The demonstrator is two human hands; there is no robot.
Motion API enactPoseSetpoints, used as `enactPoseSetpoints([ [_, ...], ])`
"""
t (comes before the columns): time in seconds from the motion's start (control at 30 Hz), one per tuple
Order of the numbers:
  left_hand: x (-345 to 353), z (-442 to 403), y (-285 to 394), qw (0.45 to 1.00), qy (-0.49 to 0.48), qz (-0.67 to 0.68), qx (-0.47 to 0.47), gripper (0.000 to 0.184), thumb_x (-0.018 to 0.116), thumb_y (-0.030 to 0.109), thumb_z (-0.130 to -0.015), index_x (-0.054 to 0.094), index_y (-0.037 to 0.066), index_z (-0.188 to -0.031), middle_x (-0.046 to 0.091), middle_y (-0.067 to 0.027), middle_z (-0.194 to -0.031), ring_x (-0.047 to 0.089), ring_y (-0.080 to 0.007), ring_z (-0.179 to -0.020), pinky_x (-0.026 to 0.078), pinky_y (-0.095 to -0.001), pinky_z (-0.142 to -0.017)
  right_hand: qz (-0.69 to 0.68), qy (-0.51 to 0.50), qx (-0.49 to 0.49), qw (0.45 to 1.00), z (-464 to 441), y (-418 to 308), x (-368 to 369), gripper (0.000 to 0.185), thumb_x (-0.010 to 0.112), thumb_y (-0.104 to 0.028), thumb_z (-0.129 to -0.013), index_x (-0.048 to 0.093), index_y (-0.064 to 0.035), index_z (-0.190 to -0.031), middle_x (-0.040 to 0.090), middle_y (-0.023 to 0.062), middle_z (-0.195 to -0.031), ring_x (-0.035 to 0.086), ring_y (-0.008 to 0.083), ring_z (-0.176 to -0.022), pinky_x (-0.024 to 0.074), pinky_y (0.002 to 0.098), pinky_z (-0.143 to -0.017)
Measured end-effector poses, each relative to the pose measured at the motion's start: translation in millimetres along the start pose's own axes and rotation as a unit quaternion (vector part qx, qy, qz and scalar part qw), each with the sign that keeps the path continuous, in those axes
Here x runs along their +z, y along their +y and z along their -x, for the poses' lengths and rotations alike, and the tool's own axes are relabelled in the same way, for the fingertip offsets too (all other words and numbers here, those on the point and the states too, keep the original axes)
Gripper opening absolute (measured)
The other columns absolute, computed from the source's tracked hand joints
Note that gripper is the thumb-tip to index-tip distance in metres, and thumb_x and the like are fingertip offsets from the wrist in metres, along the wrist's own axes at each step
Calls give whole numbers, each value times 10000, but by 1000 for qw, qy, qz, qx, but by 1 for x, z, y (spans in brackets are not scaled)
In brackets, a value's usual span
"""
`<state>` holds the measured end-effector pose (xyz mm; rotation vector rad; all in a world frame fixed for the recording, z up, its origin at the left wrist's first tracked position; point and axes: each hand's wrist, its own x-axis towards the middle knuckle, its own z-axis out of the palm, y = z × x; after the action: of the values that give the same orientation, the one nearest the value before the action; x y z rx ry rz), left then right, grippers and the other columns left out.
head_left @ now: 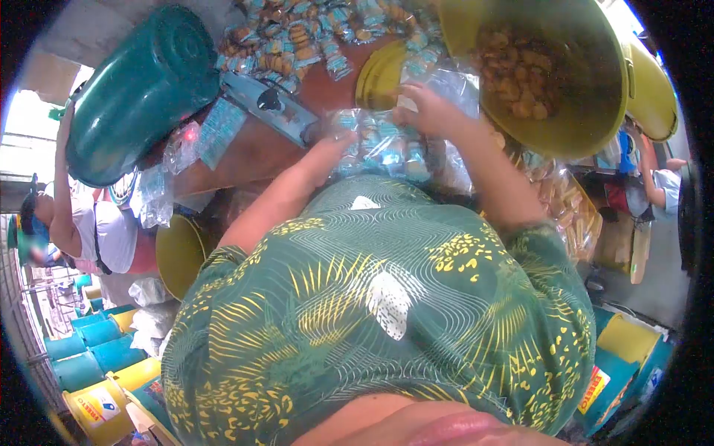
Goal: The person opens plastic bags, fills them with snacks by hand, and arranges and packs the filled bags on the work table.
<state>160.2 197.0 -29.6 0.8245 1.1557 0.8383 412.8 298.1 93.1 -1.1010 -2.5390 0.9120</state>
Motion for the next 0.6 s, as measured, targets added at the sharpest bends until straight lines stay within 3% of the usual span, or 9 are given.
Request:
enactPoseSetpoints([
  [0.03,-2,1,0,1000,-19,25,-2,540,530,406,-1039,491,42,-1435,584,-124,-1353,589,-256,-1156,455,-408,-1016,64,102,-53,991,7,-3,5,463,604,-416,-978,637,-120,-1332,621,135,-1354,600,327,-1228,455,481,-1060],
  [0.07,-3,3,-3,998,-38,50,-7,561,521,420,-1041,475,41,-1452,556,-126,-1387,558,-254,-1184,430,-400,-1031,116,88,-65,987,16,-6,12,456,597,-399,-977,628,-124,-1338,599,130,-1381,565,339,-1270,424,518,-1079],
  [0.13,14,23,12,997,35,28,57,522,497,411,-1051,505,32,-1410,584,-123,-1335,574,-252,-1159,457,-405,-1001,217,62,-90,970,35,-7,35,444,582,-366,-975,611,-130,-1349,554,118,-1434,494,365,-1354,361,593,-1118],
  [0.17,20,30,18,994,72,16,86,505,485,406,-1057,520,27,-1389,598,-122,-1309,582,-252,-1147,470,-407,-986,249,97,-81,960,41,2,61,467,599,-300,-972,550,-139,-1408,523,100,-1476,433,340,-1409,328,604,-1132],
  [0.27,1,-1,-2,988,104,99,48,439,428,358,-1080,554,14,-1321,621,-131,-1244,607,-255,-1111,512,-416,-929,229,61,-39,971,43,0,59,504,582,-312,-981,502,-151,-1452,460,93,-1534,388,356,-1438,285,632,-1146],
  [0.37,1,3,0,989,102,101,28,402,385,308,-1093,558,13,-1304,624,-142,-1233,625,-263,-1077,531,-424,-900,267,104,-58,956,44,-18,57,560,528,-411,-992,458,-168,-1492,430,87,-1564,369,383,-1446,268,657,-1139],
  [0.47,0,-7,-9,990,94,78,70,434,332,326,-1117,603,36,-1293,667,-139,-1186,664,-254,-1030,544,-413,-904,278,72,-77,955,48,-13,73,566,530,-404,-991,447,-170,-1500,410,83,-1580,367,380,-1448,259,674,-1131],
  [0.57,-6,-11,-2,991,123,21,49,407,369,298,-1113,626,16,-1253,683,-141,-1144,672,-248,-997,544,-405,-905,247,49,-75,965,43,-11,65,563,546,-409,-982,474,-163,-1483,433,118,-1560,396,393,-1427,292,618,-1143],
  [0.6,-7,-9,4,990,120,-2,79,405,384,294,-1106,641,15,-1249,690,-142,-1139,673,-230,-994,542,-392,-886,177,56,-91,978,43,-8,58,570,566,-412,-973,485,-152,-1474,444,132,-1549,408,396,-1417,308,589,-1144],
])
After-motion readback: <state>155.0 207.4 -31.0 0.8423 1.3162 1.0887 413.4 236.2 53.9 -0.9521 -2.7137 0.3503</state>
